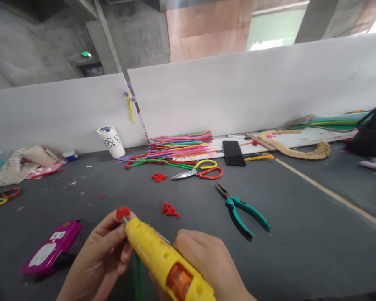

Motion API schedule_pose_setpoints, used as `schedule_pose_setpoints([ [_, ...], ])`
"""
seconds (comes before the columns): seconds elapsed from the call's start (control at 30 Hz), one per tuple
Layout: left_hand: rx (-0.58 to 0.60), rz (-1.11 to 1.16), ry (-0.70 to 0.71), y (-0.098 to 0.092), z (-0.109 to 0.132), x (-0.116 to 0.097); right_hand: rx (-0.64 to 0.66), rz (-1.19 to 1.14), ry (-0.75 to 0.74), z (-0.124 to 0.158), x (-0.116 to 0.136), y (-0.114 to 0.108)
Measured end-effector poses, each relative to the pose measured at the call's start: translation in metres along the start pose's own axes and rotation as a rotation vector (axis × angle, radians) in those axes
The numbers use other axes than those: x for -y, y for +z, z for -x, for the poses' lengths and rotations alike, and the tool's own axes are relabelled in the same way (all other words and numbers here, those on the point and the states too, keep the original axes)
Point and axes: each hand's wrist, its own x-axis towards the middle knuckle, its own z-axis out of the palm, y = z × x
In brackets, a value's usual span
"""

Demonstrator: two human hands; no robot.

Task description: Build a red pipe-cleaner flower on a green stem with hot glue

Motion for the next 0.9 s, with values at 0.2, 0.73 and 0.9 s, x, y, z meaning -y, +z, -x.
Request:
schedule_pose_setpoints([
  [0.2,-0.004,0.011,0.005,0.0006,-0.0005,-0.0001,0.065,0.001,-0.048,0.0032,-0.0028,0.0005],
  [0.73,-0.019,-0.047,0.025,-0.0029,-0.0039,0.002,0.12,-0.095,0.003,0.0036,-0.0064,0.0037],
  [0.9,-0.035,-0.321,0.251,-0.0075,-0.0087,0.0037,0.146,-0.033,0.018,0.0011,0.0009,-0.0039],
])
